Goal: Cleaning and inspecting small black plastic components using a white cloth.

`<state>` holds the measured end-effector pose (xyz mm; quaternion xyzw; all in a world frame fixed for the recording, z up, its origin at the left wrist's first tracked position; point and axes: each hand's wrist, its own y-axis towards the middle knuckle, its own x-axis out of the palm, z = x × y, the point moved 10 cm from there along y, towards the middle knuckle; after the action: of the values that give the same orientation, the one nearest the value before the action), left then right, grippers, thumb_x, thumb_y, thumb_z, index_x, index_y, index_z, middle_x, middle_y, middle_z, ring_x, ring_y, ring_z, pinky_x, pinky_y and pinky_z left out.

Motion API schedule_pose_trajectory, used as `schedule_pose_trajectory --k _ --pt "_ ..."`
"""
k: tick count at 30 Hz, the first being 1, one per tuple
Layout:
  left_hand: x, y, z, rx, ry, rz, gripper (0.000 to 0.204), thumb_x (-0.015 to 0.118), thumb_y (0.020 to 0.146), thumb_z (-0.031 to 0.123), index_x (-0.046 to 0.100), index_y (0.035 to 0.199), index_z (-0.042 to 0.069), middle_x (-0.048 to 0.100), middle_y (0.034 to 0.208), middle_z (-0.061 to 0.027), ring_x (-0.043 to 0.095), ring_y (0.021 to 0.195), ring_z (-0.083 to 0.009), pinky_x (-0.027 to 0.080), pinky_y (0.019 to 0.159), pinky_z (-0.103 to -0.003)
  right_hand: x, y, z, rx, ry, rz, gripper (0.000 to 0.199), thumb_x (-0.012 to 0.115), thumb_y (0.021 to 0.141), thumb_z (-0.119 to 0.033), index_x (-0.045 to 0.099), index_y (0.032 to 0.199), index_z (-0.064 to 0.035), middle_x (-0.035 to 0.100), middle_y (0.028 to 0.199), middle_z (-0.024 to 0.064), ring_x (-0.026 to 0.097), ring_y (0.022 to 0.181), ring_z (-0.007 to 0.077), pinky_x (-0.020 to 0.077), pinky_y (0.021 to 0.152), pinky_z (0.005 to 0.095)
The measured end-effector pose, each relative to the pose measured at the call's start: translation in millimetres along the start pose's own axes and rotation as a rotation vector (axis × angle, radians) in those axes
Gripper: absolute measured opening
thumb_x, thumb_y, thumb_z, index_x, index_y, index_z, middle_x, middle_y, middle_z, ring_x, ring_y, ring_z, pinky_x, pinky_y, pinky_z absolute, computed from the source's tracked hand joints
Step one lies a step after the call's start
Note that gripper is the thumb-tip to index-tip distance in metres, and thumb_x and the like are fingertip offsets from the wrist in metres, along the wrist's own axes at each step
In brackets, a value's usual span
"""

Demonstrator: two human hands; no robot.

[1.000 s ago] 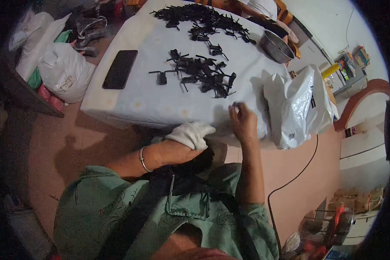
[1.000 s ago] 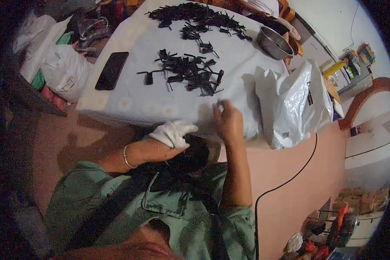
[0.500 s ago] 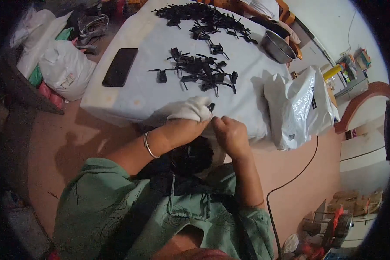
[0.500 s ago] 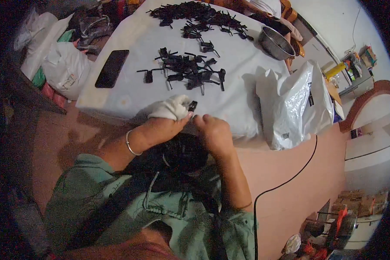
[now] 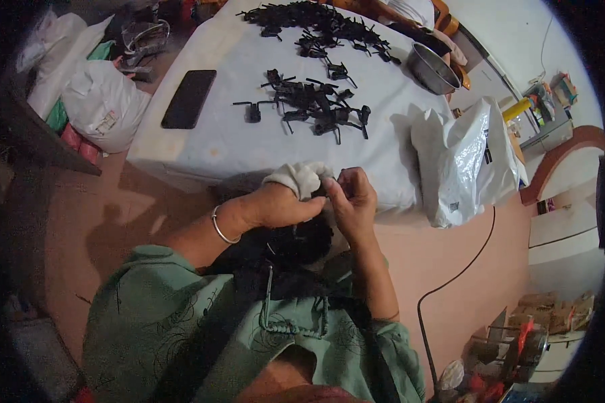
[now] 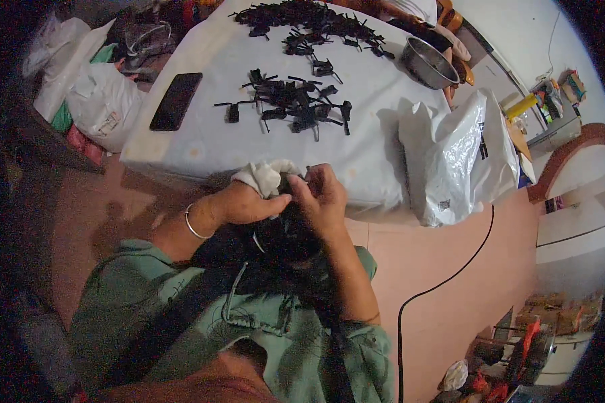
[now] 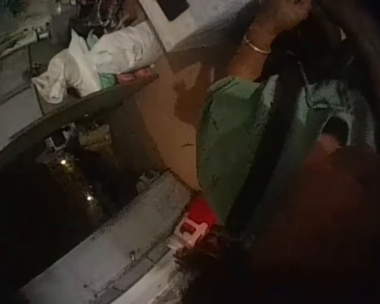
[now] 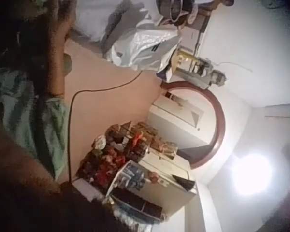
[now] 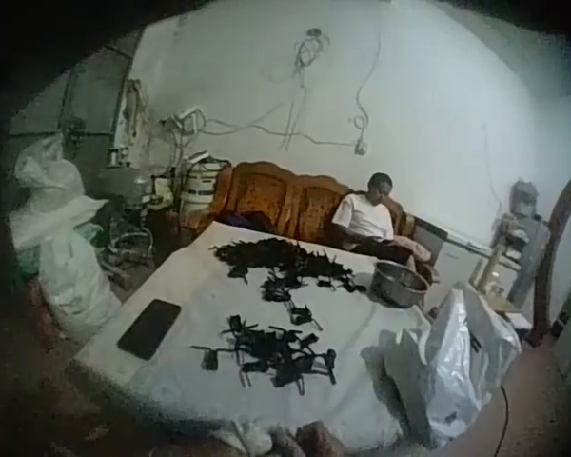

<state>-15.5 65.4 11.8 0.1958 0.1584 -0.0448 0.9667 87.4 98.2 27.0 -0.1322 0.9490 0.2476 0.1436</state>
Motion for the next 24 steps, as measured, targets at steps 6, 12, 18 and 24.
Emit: schedule_pose_trajectory --k 6,12,18,24 --pt "-11.8 -7.8 -9.8 -0.144 -0.105 0.156 0.019 0.054 0.076 0.012 0.054 0.092 0.001 0.056 0.084 -0.0140 0.056 0.075 -0.0249 0.045 0.065 -0.034 12.4 -5.5 6.6 0.005 -0.019 -0.140 0.021 0.056 0.085 -0.016 0.048 0.074 -0.0004 0.039 0.055 0.0050 0.036 0.052 0.0092 0.0351 0.048 0.0253" --pt "-17.8 -4.1 36.9 0.186 0.196 0.233 0.010 0.054 0.074 0.010 0.053 0.079 0.000 0.055 0.084 -0.0169 0.054 0.075 -0.0328 0.044 0.065 -0.037 28.8 -17.9 31.1 0.188 0.044 -0.252 0.026 0.044 0.092 -0.020 0.051 0.076 -0.0012 0.047 0.064 -0.0031 0.039 0.062 0.0047 0.0367 0.056 0.0210" --pt "-15.4 -1.4 30.5 0.067 0.030 0.188 0.009 0.053 0.075 0.009 0.052 0.076 -0.001 0.054 0.082 -0.0174 0.054 0.073 -0.0343 0.044 0.062 -0.039 32.7 -24.0 30.2 0.190 0.167 -0.312 0.030 0.041 0.093 -0.025 0.053 0.082 -0.0002 0.050 0.071 -0.0039 0.040 0.065 0.0030 0.0358 0.057 0.0188" --pt "-4.8 -2.3 43.5 0.200 0.341 0.116 0.014 0.052 0.073 0.007 0.053 0.086 0.000 0.055 0.079 -0.0182 0.055 0.071 -0.0352 0.044 0.060 -0.038 36.4 -26.3 33.8 0.254 0.326 -0.319 0.030 0.041 0.093 -0.027 0.055 0.085 -0.0009 0.050 0.069 -0.0048 0.041 0.064 0.0027 0.0344 0.056 0.0181"
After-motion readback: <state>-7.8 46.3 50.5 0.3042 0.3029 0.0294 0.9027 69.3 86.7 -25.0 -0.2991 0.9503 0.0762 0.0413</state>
